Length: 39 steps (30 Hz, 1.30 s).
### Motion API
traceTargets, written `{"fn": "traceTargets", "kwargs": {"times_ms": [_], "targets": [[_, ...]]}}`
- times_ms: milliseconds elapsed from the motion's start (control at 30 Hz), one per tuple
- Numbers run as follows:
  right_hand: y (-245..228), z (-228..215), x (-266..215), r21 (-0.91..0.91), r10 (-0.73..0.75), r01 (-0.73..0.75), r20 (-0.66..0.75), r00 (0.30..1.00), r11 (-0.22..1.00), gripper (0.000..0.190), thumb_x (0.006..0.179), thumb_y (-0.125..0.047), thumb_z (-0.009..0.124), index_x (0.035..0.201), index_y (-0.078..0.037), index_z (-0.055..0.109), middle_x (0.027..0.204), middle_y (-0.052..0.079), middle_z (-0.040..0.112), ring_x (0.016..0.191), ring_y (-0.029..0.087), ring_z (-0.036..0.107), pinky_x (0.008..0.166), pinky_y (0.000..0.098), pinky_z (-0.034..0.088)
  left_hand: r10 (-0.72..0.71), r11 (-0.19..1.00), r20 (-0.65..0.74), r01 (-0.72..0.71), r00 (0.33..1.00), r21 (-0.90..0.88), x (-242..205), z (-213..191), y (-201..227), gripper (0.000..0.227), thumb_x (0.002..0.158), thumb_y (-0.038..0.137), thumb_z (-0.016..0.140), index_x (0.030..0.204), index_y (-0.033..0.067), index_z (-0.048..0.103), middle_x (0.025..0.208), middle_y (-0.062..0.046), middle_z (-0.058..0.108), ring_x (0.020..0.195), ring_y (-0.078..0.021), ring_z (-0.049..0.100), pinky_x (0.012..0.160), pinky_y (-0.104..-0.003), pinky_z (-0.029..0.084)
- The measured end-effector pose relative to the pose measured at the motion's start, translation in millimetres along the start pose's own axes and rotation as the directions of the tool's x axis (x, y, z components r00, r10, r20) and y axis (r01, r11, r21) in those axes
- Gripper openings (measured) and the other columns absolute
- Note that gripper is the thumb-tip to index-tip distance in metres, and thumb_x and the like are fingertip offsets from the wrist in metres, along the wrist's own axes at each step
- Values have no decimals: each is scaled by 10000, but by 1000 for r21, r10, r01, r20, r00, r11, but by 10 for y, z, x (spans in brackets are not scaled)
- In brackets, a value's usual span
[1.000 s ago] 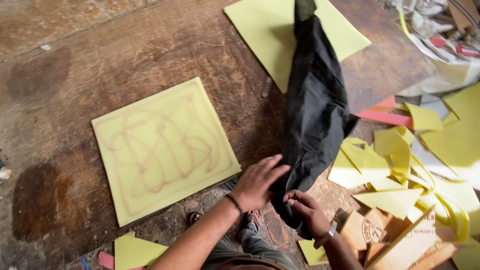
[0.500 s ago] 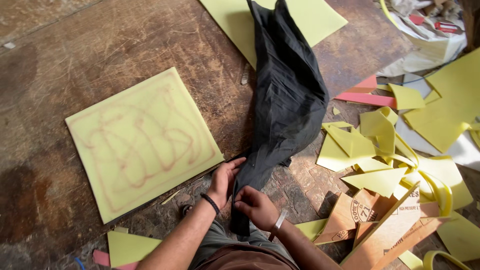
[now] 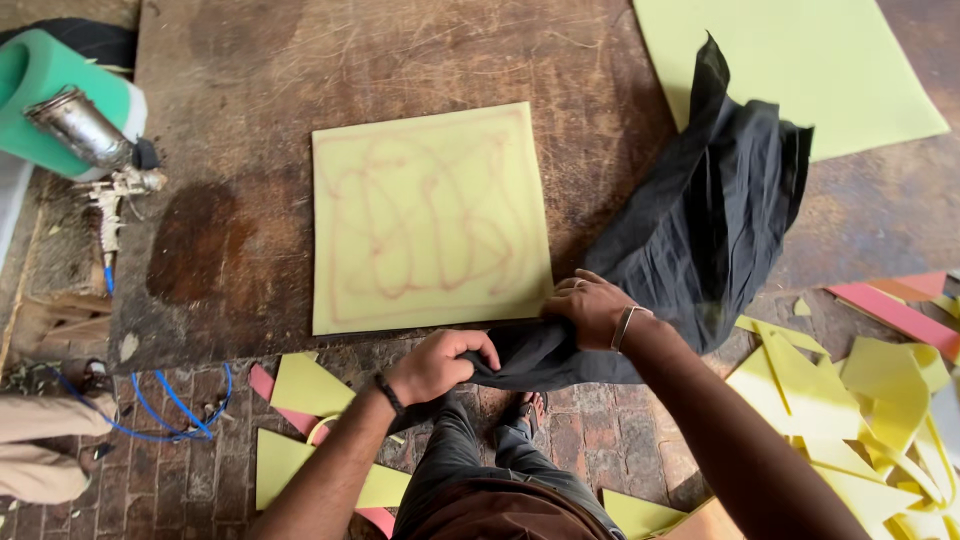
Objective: The person uses a spray gun to apply adhesive to a light green foam sheet, then places a black fabric sheet over it and smooths it down. The person repeats the process on another foam sheet, covering it with black fabric.
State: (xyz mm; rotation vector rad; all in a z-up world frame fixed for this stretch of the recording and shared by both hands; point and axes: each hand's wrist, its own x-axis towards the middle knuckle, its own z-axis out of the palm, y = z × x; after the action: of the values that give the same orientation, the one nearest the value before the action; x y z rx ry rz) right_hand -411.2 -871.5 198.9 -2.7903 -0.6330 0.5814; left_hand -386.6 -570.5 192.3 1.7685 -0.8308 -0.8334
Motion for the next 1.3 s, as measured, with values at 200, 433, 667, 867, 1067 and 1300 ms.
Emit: {"fn": "traceTargets", "kwargs": {"times_ms": [200,433,667,867,1067,1300], "targets": [[604,387,-19,-135,397,-376,198,896,917,309,936,-189,630,1221,-271,716,1308,-8,679,1349,209,533,1219,429,323,-242,968,-126,231,962,-93,-900,-553,-43,397,747,186,810,1105,80,675,1093,-17,743,1046,-156,717,912,-319,577],[409,287,-53,146,180,-149,-236,955,978,476,744,-126,695,1212,-207,713,1153,63,748,980,284,727,852,403,587,-590,659,-352,685,727,310,-1319,-765,-240,817,711,246,916,1409,137,506,1510,-149,472,1387,-301,460,1111,-396,396],[-976,-195,329,221,-110,135,-120,987,966,317,858,-323,746,1166,-250,719,945,47,779,823,243,740,772,409,597,-220,943,-277,276,935,185,-167,106,157,838,757,227,849,1470,129,419,1191,-171,718,1120,-304,694,931,-376,559],[-340,92,-24,231,34,-129,376,926,964,358,786,-236,825,1124,-167,730,1089,52,757,965,236,717,878,404,574,-169,980,-369,197,914,40,-737,-185,-211,168,827,92,774,990,52,766,929,-101,802,875,-217,767,792,-324,599],[-150,343,-16,598,112,-128,63,992,791,344,821,-160,706,1158,-92,720,1022,96,802,901,239,790,865,375,623,-367,866,-466,478,805,146,-1039,-468,-158,471,797,190,816,1227,73,661,1172,-136,706,1107,-277,660,957,-388,524],[-860,-249,552,363,-315,344,-138,939,866,272,971,-310,663,1191,-167,737,1091,66,809,881,206,786,892,346,637,-8,976,-433,102,901,194,-197,-143,273,673,754,266,863,1339,76,588,1224,-129,709,1170,-256,680,985,-368,544]]}}
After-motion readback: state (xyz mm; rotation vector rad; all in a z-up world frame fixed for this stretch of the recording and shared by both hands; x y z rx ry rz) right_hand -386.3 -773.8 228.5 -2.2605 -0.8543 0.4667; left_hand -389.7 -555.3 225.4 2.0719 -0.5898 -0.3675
